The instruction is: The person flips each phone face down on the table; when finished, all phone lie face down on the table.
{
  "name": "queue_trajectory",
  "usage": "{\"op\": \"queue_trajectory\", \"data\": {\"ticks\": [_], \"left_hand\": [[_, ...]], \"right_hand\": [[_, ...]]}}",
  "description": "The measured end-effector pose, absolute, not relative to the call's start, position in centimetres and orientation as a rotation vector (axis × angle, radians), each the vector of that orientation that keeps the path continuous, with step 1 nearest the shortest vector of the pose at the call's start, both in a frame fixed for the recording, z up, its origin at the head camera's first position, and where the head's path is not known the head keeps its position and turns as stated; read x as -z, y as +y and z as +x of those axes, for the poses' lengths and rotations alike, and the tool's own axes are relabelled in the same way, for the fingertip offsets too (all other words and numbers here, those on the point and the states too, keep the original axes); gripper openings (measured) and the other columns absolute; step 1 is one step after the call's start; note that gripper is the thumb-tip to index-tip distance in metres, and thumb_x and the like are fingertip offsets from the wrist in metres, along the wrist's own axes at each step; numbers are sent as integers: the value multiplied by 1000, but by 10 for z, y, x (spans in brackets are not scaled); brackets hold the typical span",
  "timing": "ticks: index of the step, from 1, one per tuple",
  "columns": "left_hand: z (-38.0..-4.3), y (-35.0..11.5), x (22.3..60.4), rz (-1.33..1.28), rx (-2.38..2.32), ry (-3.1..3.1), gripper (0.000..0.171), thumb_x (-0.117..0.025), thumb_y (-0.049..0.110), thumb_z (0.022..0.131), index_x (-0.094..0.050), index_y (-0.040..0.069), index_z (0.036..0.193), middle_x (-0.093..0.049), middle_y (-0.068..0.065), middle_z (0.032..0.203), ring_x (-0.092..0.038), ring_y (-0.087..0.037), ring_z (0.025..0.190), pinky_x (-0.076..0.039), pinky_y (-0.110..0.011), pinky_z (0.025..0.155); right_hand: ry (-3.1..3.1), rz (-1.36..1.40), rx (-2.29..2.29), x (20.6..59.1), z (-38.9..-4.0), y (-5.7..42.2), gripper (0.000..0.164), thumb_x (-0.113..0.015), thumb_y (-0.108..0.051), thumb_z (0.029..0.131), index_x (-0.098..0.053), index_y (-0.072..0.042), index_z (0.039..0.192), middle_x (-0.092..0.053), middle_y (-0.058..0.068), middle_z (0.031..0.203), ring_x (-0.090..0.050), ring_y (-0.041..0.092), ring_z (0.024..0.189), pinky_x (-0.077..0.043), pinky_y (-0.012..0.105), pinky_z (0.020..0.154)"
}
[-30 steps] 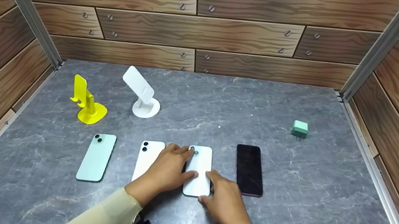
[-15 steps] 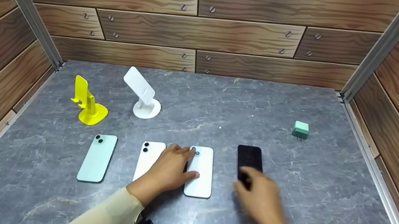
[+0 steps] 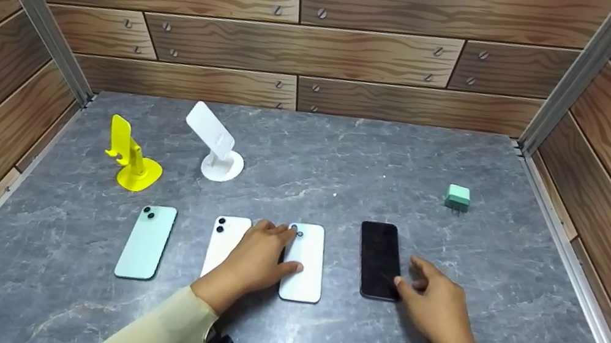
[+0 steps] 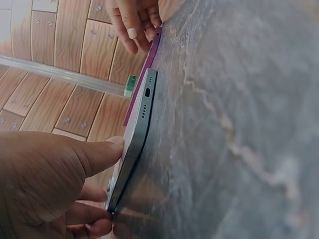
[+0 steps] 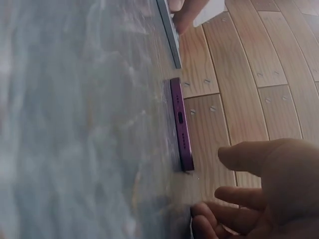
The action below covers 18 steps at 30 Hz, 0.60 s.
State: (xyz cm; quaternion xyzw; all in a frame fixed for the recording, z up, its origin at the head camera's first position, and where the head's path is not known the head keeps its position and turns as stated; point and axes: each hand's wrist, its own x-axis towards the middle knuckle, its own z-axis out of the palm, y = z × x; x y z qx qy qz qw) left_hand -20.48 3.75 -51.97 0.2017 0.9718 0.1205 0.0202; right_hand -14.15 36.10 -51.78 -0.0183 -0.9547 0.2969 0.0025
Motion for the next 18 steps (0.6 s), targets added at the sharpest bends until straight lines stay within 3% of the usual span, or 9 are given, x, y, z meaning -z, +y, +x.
{"op": "queue_trajectory", "data": {"ticks": [3, 5, 12, 18], "left_hand": [[-205, 37, 520, 641, -368, 3023, 74, -72, 57, 102, -60, 7, 156, -66, -12, 154, -61, -29, 137, -48, -49, 116], [-205, 38, 520, 648, -362, 3025, 74, -72, 56, 102, -60, 7, 156, -66, -12, 153, -61, -29, 135, -48, -47, 115], [-204, 43, 515, 595, -322, 3014, 74, -73, 55, 102, -60, 5, 155, -67, -13, 151, -58, -30, 134, -49, -46, 113], [-201, 65, 511, 585, -236, 3058, 85, -68, 61, 101, -51, 4, 162, -59, -13, 160, -50, -29, 145, -44, -43, 118]], "right_hand": [[-2994, -35, -964, 518, -142, 355, 66, -75, -36, 104, -57, 4, 153, -76, 22, 132, -78, 29, 100, -59, 34, 80], [-2999, -30, -968, 518, -142, 353, 66, -76, -36, 104, -58, 5, 152, -78, 21, 128, -78, 26, 96, -56, 28, 75], [-2990, -31, -969, 520, -143, 352, 65, -76, -36, 104, -60, 5, 151, -78, 21, 128, -76, 23, 95, -55, 26, 72], [-2990, -27, -983, 521, -143, 355, 66, -76, -38, 104, -60, 5, 151, -76, 23, 132, -78, 26, 97, -56, 25, 74]]}}
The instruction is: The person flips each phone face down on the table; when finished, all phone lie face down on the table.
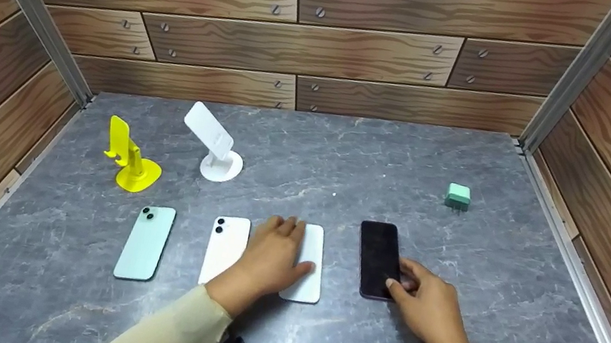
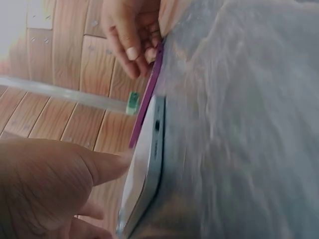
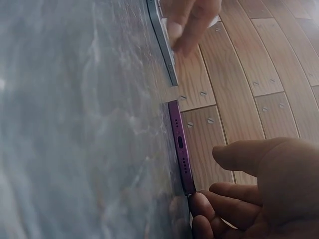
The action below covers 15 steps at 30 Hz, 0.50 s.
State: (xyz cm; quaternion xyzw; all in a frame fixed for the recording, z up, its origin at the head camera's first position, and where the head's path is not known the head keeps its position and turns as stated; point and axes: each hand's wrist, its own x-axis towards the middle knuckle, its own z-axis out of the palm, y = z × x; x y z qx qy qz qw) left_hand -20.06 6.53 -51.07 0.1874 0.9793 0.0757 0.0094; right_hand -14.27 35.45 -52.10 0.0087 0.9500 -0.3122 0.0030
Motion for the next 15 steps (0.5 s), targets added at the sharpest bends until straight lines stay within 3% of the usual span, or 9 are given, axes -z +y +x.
{"op": "queue_trajectory", "data": {"ticks": [10, 15], "left_hand": [[-195, 111, 519, 869, -186, 3116, 83, -62, 69, 101, -54, 9, 159, -64, -1, 155, -55, -22, 136, -47, -36, 113], [-190, 126, 524, 935, -128, 3086, 90, -59, 78, 98, -53, 13, 161, -66, 3, 152, -55, -19, 139, -45, -35, 114]], "right_hand": [[2971, 27, 979, 521, -141, 356, 65, -76, -39, 104, -61, 3, 151, -75, 21, 136, -79, 28, 104, -57, 25, 80], [2961, 15, 987, 521, -142, 356, 66, -75, -39, 104, -60, 5, 151, -75, 22, 135, -78, 26, 101, -57, 25, 79]]}}
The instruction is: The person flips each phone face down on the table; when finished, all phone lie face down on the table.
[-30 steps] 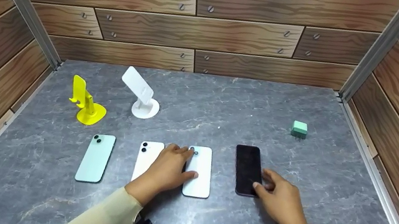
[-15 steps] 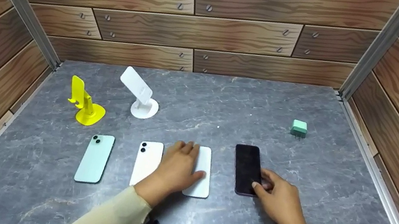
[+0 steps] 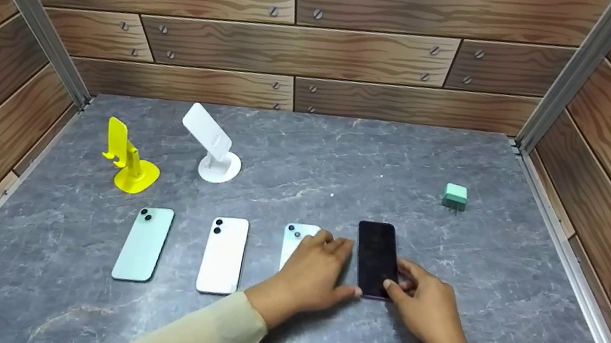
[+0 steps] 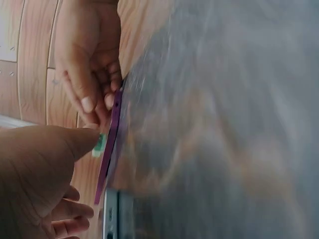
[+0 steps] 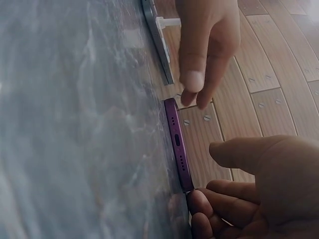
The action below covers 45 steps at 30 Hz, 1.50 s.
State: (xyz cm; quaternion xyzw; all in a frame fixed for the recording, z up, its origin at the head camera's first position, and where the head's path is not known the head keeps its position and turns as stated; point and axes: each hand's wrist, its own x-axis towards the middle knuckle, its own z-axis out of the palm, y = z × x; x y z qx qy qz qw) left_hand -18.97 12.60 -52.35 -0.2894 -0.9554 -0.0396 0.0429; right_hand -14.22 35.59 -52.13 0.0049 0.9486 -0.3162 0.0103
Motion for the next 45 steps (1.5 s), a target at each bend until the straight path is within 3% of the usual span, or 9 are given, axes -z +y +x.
{"op": "queue_trajectory", "data": {"ticks": [6, 15, 25, 27, 30, 33, 36, 40, 45], "left_hand": [[-179, 143, 525, -939, 6, -2909, 93, -59, 79, 97, -51, 14, 163, -70, 2, 144, -57, -16, 131, -46, -30, 109], [-170, 158, 528, -896, -62, -2870, 78, -57, 70, 104, -60, 12, 157, -70, 0, 144, -57, -16, 128, -45, -30, 104], [-172, 155, 530, -888, -119, -2820, 72, -55, 75, 103, -69, 16, 143, -75, 8, 126, -56, -10, 111, -45, -27, 92], [-172, 155, 529, -896, -117, -2819, 72, -55, 75, 103, -70, 16, 142, -75, 8, 125, -56, -10, 111, -45, -27, 92], [-173, 154, 528, -908, -112, -2819, 70, -54, 75, 103, -72, 17, 138, -76, 9, 122, -57, -10, 110, -45, -27, 92], [-174, 154, 528, -914, -99, -2818, 66, -54, 75, 103, -74, 19, 131, -76, 10, 117, -57, -10, 108, -45, -27, 91], [-174, 154, 528, -915, -78, -2816, 66, -54, 75, 103, -75, 18, 131, -76, 10, 114, -57, -10, 106, -45, -27, 91], [-175, 153, 530, -910, -19, -2814, 70, -55, 75, 103, -74, 15, 134, -77, 8, 115, -57, -11, 105, -46, -27, 93], [-177, 152, 532, -898, 40, -2816, 62, -56, 74, 102, -74, 20, 124, -77, 10, 109, -57, -10, 102, -48, -26, 94]], "right_hand": [[2973, 0, 1001, 522, -141, 355, 63, -76, -34, 104, -60, 6, 150, -76, 22, 133, -78, 26, 100, -57, 24, 80], [2987, -2, 1019, 522, -141, 354, 62, -77, -31, 103, -60, 9, 149, -76, 24, 131, -78, 26, 97, -57, 23, 77], [2815, 36, 1336, 520, -143, 349, 59, -74, -17, 105, -53, 17, 149, -64, 37, 143, -68, 47, 129, -49, 6, 86], [2778, 41, 1394, 521, -144, 351, 58, -73, -14, 106, -52, 17, 150, -62, 37, 145, -68, 43, 131, -49, 6, 87], [2733, 53, 1459, 520, -144, 355, 56, -71, -13, 107, -51, 17, 150, -61, 36, 148, -69, 15, 125, -49, 6, 89], [2675, 56, 1537, 519, -144, 358, 55, -69, -12, 108, -51, 16, 151, -59, 36, 151, -60, -12, 115, -50, 7, 91], [2607, 57, 1633, 518, -144, 360, 55, -68, -10, 108, -49, 19, 151, -57, 39, 151, -57, -20, 109, -53, 9, 91], [2518, 98, 1718, 519, -142, 362, 55, -67, -6, 107, -47, 23, 149, -68, 33, 138, -64, -12, 105, -58, 15, 88], [2507, 144, 1594, 520, -138, 359, 50, -69, -7, 105, -54, 24, 141, -76, 4, 100, -67, 4, 80, -59, 23, 70]]}}
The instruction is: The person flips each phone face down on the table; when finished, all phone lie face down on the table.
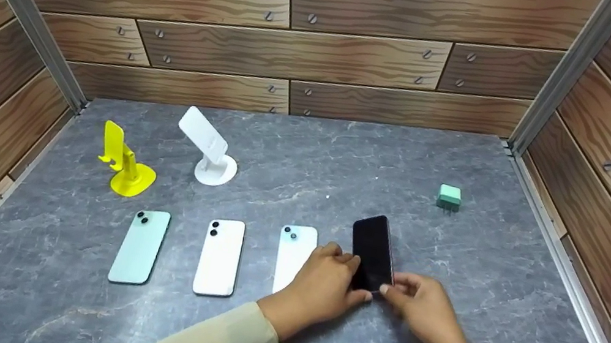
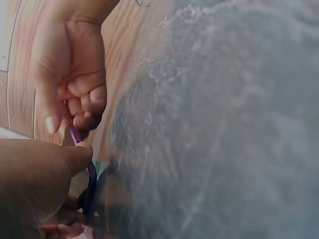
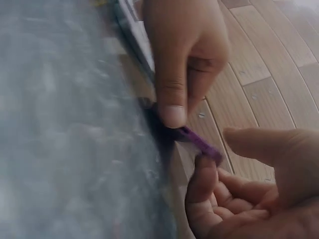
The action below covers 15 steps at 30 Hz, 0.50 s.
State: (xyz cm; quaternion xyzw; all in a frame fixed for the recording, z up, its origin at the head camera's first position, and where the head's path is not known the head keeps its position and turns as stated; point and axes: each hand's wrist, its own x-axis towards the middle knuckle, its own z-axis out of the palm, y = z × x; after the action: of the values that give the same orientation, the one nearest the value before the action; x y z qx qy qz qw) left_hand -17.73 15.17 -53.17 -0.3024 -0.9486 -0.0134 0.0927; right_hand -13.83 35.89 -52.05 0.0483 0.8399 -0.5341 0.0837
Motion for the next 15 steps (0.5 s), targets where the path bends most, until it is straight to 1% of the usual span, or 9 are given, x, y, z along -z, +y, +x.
{"op": "queue_trajectory", "data": {"ticks": [1, 3, 6, 10, 15], "left_hand": [[-178, 151, 532, -895, 42, -2815, 60, -57, 74, 102, -74, 20, 123, -76, 10, 108, -57, -10, 102, -48, -26, 94], [-178, 151, 532, -894, 45, -2811, 59, -57, 74, 102, -74, 21, 122, -76, 10, 108, -56, -10, 102, -48, -26, 93], [-178, 151, 531, -896, 44, -2806, 57, -58, 73, 102, -74, 22, 120, -75, 11, 107, -56, -10, 102, -48, -26, 93], [-179, 150, 530, -900, 63, -2818, 56, -58, 74, 101, -74, 23, 116, -75, 11, 105, -57, -9, 100, -47, -26, 94], [-182, 148, 525, -900, 144, -2821, 58, -55, 74, 103, -76, 22, 117, -79, 10, 105, -60, -10, 101, -49, -27, 93]], "right_hand": [[2528, 149, 1555, 521, -137, 357, 48, -69, -7, 104, -56, 24, 138, -75, 2, 94, -66, 6, 75, -58, 24, 67], [2574, 153, 1495, 521, -136, 353, 43, -70, -7, 104, -61, 22, 134, -74, 3, 87, -64, 8, 70, -57, 24, 63], [2604, 200, 1483, 520, -135, 348, 34, -70, -7, 103, -66, 18, 125, -72, 2, 82, -64, 8, 66, -57, 24, 61], [2557, 311, 1570, 519, -136, 343, 25, -70, -6, 101, -69, 13, 116, -70, -1, 78, -63, 8, 66, -56, 24, 61], [2643, 412, 1525, 516, -132, 341, 26, -72, -9, 100, -72, 10, 117, -71, -5, 79, -62, 7, 66, -53, 23, 60]]}}
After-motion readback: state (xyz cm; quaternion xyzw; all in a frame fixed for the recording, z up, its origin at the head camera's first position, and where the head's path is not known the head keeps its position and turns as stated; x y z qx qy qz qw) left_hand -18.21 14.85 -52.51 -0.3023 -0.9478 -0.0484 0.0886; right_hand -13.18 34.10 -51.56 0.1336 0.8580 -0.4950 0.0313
